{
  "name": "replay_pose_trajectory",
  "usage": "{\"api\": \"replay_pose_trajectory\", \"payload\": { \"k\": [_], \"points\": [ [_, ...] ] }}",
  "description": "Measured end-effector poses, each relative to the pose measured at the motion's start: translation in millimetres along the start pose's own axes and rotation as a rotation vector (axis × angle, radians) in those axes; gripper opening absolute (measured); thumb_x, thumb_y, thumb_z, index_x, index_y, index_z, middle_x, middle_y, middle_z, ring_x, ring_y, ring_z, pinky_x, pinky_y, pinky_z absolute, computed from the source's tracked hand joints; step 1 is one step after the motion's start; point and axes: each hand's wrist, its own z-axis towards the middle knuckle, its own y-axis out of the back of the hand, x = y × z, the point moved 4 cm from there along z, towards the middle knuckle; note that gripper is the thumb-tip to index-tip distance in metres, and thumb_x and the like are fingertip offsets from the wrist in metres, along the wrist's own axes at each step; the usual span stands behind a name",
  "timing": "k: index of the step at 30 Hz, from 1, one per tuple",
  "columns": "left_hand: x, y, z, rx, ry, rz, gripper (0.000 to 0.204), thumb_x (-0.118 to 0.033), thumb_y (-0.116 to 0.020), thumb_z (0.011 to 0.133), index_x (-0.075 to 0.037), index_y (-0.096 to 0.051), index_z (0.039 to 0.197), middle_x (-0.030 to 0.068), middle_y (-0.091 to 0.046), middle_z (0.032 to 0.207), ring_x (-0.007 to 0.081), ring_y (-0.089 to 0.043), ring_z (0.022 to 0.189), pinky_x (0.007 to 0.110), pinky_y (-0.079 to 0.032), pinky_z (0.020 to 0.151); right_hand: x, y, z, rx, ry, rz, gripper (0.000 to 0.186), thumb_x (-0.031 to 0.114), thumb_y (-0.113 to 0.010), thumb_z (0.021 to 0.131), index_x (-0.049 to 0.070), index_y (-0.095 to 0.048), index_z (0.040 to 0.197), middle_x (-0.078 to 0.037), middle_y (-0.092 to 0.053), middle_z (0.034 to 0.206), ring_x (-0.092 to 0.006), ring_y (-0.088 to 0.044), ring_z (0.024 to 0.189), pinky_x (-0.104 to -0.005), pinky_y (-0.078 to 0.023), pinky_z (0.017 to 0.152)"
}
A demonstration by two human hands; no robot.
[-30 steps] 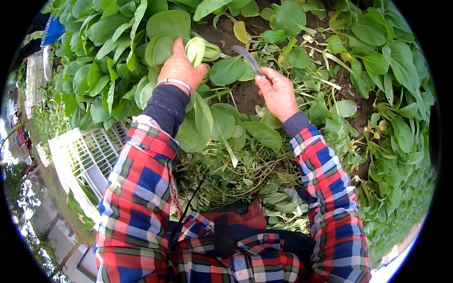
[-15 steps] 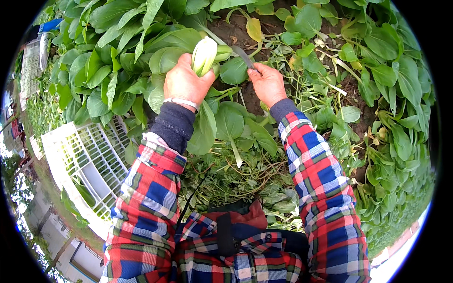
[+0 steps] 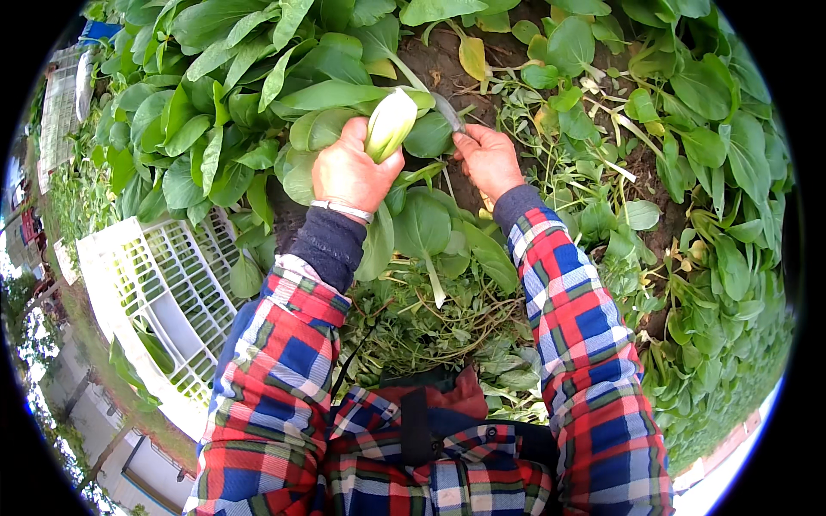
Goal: The person harvests leafy green vegetables from a garden bed using a small knife. They cut the stems, trim the roots, and place the vegetables into a white plastic basket.
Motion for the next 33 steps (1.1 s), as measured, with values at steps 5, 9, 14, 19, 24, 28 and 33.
{"api": "replay_pose_trajectory", "payload": {
  "k": [5, 9, 14, 19, 24, 28, 33],
  "points": [
    [-3, -4, -1, -0.085, -0.049, -0.106, 0.029, -0.029, -0.066, 0.061, -0.010, -0.054, 0.079, 0.0137, -0.059, 0.068, 0.0313, -0.058, 0.064, 0.036, -0.047, 0.060, 1, -4, 8, -0.047, 0.095, 0.012, 0.019, 0.016, -0.052, 0.078, 0.000, -0.058, 0.087, -0.006, -0.055, 0.061, -0.0125, -0.049, 0.056, -0.0263, -0.041, 0.058],
    [-5, 3, -5, -0.101, 0.014, -0.126, 0.026, -0.024, -0.067, 0.062, -0.008, -0.055, 0.079, 0.0107, -0.061, 0.070, 0.0234, -0.060, 0.064, 0.031, -0.047, 0.061, -22, -8, -7, 0.038, 0.004, -0.027, 0.019, 0.017, -0.053, 0.078, 0.002, -0.059, 0.087, -0.006, -0.056, 0.062, -0.0133, -0.051, 0.056, -0.0268, -0.041, 0.059],
    [-7, 16, -21, -0.030, 0.152, -0.795, 0.019, -0.005, -0.062, 0.070, -0.001, -0.053, 0.087, 0.0057, -0.060, 0.077, 0.0107, -0.057, 0.062, 0.023, -0.047, 0.057, 8, 16, -36, -0.010, 0.083, 0.581, 0.015, 0.019, -0.053, 0.083, 0.005, -0.053, 0.090, -0.001, -0.055, 0.070, -0.0044, -0.049, 0.054, -0.0167, -0.038, 0.041],
    [-52, 52, -43, 0.056, 0.107, -0.994, 0.021, 0.002, -0.054, 0.075, 0.002, -0.047, 0.095, 0.0112, -0.059, 0.082, 0.0163, -0.059, 0.065, 0.025, -0.049, 0.058, 56, 42, -74, 0.184, 0.327, 0.757, 0.040, 0.024, -0.065, 0.073, 0.005, -0.046, 0.104, 0.000, -0.055, 0.082, -0.0042, -0.050, 0.059, -0.0159, -0.041, 0.045],
    [-76, 51, -63, 0.101, -0.064, -0.826, 0.032, 0.007, -0.053, 0.074, 0.001, -0.042, 0.103, 0.0113, -0.058, 0.082, 0.0142, -0.057, 0.067, 0.023, -0.048, 0.059, 78, 67, -89, 0.230, 0.181, 0.914, 0.035, 0.020, -0.063, 0.075, 0.005, -0.048, 0.103, 0.000, -0.053, 0.081, -0.0042, -0.049, 0.057, -0.0173, -0.043, 0.046],
    [-119, 78, -81, 0.036, -0.222, -0.560, 0.055, 0.007, -0.055, 0.069, -0.001, -0.032, 0.118, 0.0129, -0.053, 0.098, 0.0153, -0.056, 0.076, 0.027, -0.047, 0.066, 78, 97, -95, 0.283, 0.179, 0.840, 0.032, 0.017, -0.061, 0.075, 0.005, -0.050, 0.103, 0.001, -0.053, 0.081, -0.0043, -0.049, 0.058, -0.0173, -0.042, 0.045],
    [-177, 67, -77, 0.115, -0.740, 0.073, 0.071, -0.006, -0.069, 0.054, -0.003, -0.037, 0.117, 0.0139, -0.050, 0.110, 0.0288, -0.050, 0.100, 0.046, -0.028, 0.093, 57, 110, -104, 0.415, 0.071, 0.782, 0.033, 0.011, -0.060, 0.075, 0.004, -0.049, 0.105, -0.001, -0.056, 0.085, -0.0059, -0.053, 0.064, -0.0179, -0.043, 0.049]
  ]
}}
